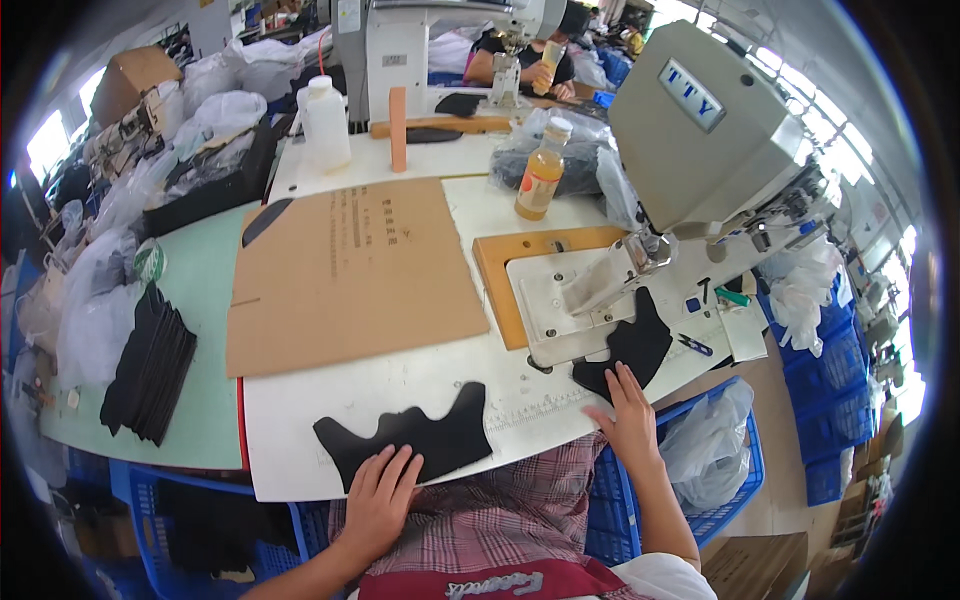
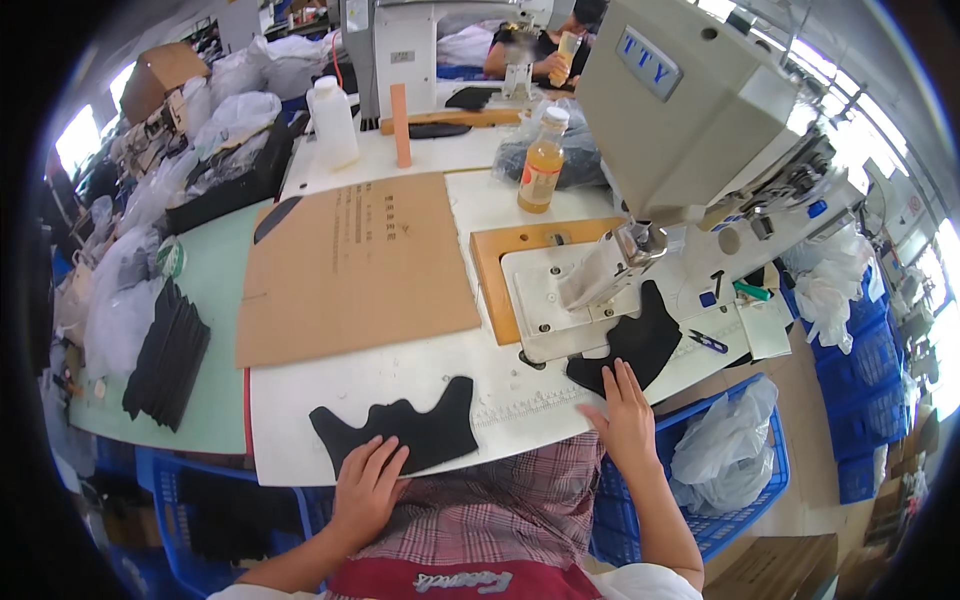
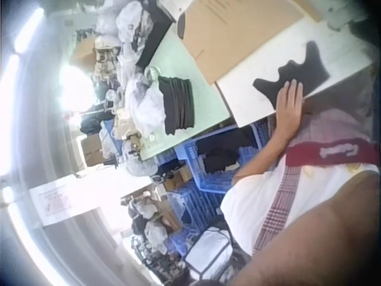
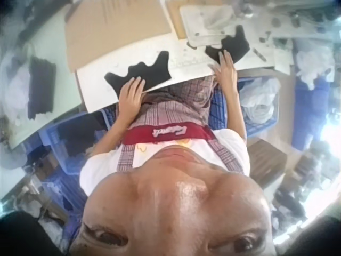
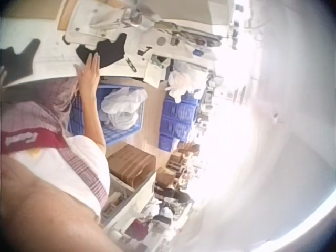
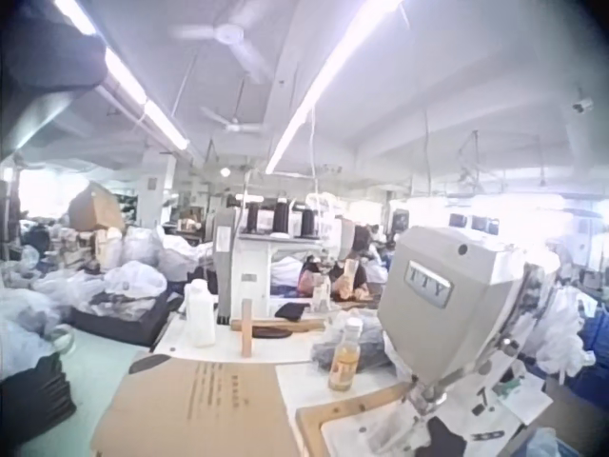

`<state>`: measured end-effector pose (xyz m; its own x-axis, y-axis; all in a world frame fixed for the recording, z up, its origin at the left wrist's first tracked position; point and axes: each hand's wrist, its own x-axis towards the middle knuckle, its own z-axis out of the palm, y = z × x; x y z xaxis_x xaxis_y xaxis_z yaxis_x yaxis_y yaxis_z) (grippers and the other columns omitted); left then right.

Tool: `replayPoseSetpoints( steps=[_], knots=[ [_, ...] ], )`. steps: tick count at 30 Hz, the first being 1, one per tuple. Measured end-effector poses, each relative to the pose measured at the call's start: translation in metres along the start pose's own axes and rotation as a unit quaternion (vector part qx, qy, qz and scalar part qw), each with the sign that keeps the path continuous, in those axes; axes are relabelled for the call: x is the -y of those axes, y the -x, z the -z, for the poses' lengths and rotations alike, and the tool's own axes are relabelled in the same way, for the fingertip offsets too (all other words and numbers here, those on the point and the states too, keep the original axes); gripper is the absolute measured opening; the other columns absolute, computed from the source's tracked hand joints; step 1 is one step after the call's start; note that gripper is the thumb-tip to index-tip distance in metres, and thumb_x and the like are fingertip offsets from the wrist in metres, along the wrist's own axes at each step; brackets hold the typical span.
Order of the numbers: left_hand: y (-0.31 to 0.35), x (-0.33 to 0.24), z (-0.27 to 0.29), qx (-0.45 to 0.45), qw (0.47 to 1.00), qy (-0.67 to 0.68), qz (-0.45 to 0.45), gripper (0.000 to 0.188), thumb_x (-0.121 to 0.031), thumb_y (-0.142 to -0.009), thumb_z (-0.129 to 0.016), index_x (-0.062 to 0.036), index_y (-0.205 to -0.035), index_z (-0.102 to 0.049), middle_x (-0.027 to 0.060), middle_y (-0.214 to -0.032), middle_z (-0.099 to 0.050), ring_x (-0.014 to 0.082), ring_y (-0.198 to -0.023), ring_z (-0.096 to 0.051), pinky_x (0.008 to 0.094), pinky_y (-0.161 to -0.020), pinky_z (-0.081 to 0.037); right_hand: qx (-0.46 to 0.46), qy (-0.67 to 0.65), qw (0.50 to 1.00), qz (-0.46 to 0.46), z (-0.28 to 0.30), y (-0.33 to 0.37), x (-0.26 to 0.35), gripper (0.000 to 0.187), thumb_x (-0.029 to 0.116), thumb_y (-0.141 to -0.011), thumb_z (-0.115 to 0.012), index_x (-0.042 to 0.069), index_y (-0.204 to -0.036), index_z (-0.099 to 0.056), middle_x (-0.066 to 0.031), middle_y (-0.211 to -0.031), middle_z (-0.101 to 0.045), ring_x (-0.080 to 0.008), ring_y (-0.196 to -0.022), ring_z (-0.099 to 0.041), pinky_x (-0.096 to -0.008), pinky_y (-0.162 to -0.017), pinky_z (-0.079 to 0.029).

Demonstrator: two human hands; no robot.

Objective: The person aligns black fabric pieces on a white cutting mat using a ruler and a cardboard template. They repeatedly pick up a fabric piece, position it against the ruler, and place it on the template to ensure correct sizing before moving it to a stack on the right.

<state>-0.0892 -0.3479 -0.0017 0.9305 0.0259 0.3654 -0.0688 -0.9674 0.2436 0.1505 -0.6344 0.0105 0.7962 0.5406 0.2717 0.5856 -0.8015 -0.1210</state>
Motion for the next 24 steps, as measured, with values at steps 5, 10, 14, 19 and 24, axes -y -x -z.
replayPoseSetpoints(
  steps=[5, 10, 14, 19, 24],
  knots=[
    [-0.002, 0.014, 0.036, -0.031, 0.997, 0.045, -0.047, 0.036, -0.007, -0.079, -0.062, -0.001, -0.114, -0.065, 0.0144, -0.115, -0.065, 0.0296, -0.101, -0.066, 0.0396, -0.083, -0.053, 0.042, 0.06, 0.997, 0.012, -0.012, -0.004, -0.001, 0.046, 0.007, -0.084, -0.063, -0.007, -0.127, -0.053, -0.0235, -0.137, -0.051, -0.0347, -0.127, -0.051, -0.0409, -0.101, -0.047],
    [-0.031, 0.1, 0.143, -0.266, 0.942, -0.155, 0.134, 0.029, -0.001, -0.09, -0.052, -0.0038, -0.116, -0.065, 0.0138, -0.105, -0.07, 0.0321, -0.093, -0.068, 0.0382, -0.081, -0.054, -0.011, 0.036, 0.999, 0.03, 0.0, 0.004, -0.022, 0.05, -0.006, -0.075, -0.057, -0.003, -0.126, -0.057, -0.0181, -0.132, -0.057, -0.0348, -0.121, -0.055, -0.0406, -0.098, -0.049],
    [-0.005, 0.181, 0.212, -0.296, 0.866, -0.337, 0.219, 0.03, -0.002, -0.092, -0.052, -0.0054, -0.119, -0.065, 0.0145, -0.112, -0.067, 0.0321, -0.101, -0.065, 0.038, -0.086, -0.05, -0.082, 0.035, 0.994, 0.067, 0.02, 0.002, 0.012, 0.048, -0.006, -0.075, -0.059, -0.001, -0.123, -0.061, -0.0158, -0.127, -0.061, -0.0339, -0.115, -0.06, -0.042, -0.097, -0.049],
    [0.071, 0.271, 0.195, -0.149, 0.91, -0.27, 0.278, 0.035, -0.004, -0.089, -0.05, -0.0054, -0.122, -0.063, 0.0169, -0.119, -0.064, 0.0354, -0.109, -0.06, 0.041, -0.094, -0.046, -0.096, -0.092, 0.967, 0.216, 0.024, 0.003, 0.132, 0.049, 0.001, -0.073, -0.06, -0.004, -0.122, -0.06, -0.0197, -0.124, -0.062, -0.0337, -0.112, -0.062, -0.0433, -0.096, -0.049],
    [0.019, 0.233, 0.16, -0.238, 0.906, -0.306, 0.172, 0.037, -0.013, -0.093, -0.052, -0.0036, -0.128, -0.058, 0.0168, -0.134, -0.056, 0.0354, -0.124, -0.051, 0.044, -0.106, -0.037, -0.052, -0.098, 0.947, 0.302, -0.035, 0.008, 0.224, 0.051, 0.014, -0.075, -0.062, -0.011, -0.119, -0.058, -0.0252, -0.121, -0.06, -0.0356, -0.113, -0.06, -0.0403, -0.095, -0.05]
  ],
)
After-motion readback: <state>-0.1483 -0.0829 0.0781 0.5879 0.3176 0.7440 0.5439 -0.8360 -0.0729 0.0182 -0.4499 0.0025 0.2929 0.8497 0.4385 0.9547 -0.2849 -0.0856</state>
